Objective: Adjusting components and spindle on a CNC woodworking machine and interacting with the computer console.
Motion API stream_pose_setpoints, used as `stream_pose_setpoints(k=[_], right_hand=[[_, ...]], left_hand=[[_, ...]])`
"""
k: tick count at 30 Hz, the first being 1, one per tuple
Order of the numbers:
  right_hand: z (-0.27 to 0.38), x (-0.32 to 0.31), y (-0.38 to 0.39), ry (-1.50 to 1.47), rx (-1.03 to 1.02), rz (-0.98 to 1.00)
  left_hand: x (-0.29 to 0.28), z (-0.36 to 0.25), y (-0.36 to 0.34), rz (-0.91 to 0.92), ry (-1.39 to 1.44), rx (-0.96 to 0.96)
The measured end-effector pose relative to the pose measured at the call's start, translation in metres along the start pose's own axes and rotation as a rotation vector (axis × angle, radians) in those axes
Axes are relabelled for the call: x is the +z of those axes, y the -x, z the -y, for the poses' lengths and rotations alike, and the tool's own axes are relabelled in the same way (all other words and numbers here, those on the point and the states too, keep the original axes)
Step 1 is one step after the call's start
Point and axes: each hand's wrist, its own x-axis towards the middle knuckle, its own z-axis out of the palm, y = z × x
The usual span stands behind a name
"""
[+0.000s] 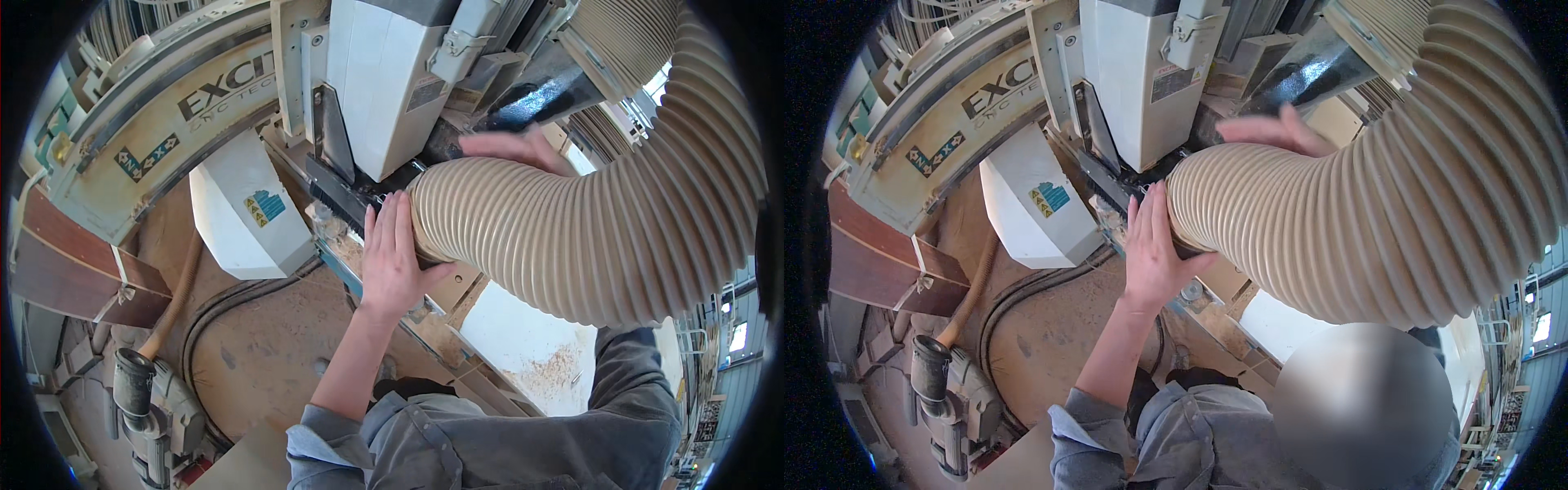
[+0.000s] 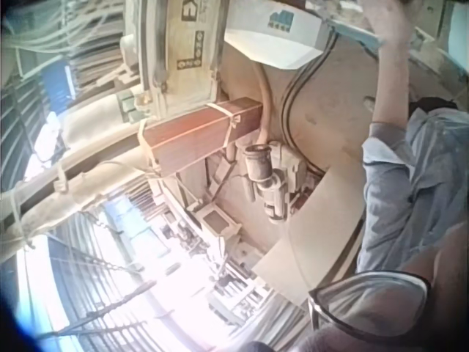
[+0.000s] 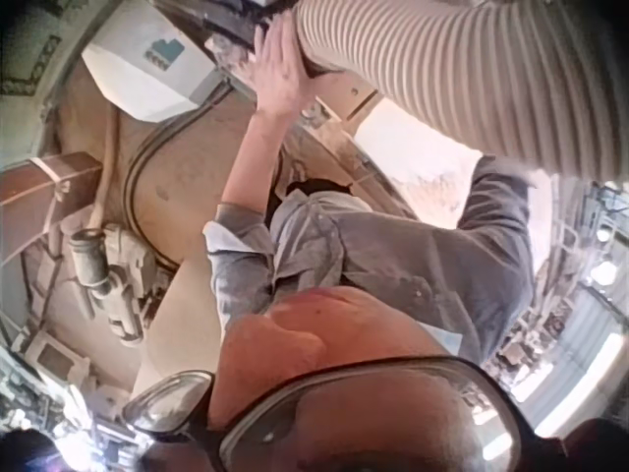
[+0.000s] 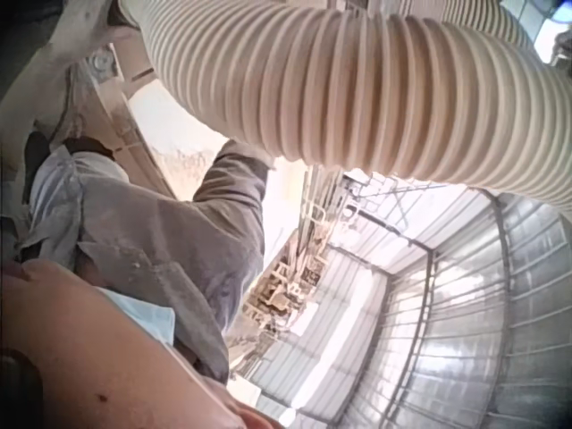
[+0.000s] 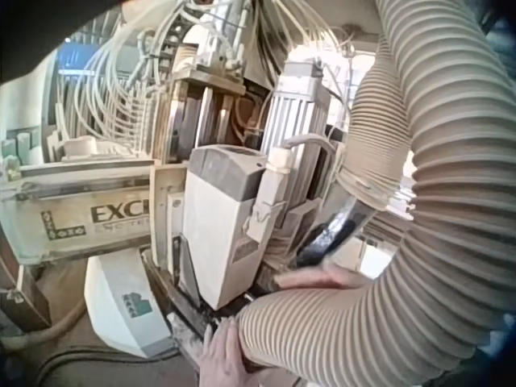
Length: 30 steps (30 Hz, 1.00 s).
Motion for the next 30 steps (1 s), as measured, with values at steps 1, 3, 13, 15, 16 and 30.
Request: stream_pose_setpoints(k=[1,3,13,15,16,30], right_hand=[[-0.015,0.005,0.011,-0.085,0.033,-0.037],[-0.04,0.015,0.023,-0.153,0.082,-0.095],[-0.063,0.032,0.019,-0.104,0.106,-0.118],[-0.058,0.029,0.022,-0.069,0.101,-0.089],[-0.052,0.025,0.022,-0.046,0.094,-0.072],[-0.016,0.001,-0.114,1.943,-0.5,0.715]], left_hand=[[0.002,-0.003,-0.005,-0.001,-0.021,-0.02],[0.005,-0.005,-0.013,0.011,0.007,-0.008],[0.014,-0.004,-0.013,-0.075,0.067,-0.02],[0.016,-0.006,-0.013,-0.093,0.078,-0.026],[0.016,-0.007,-0.012,-0.103,0.088,-0.028],[0.055,-0.01,0.02,-0.378,-0.066,-0.066]])
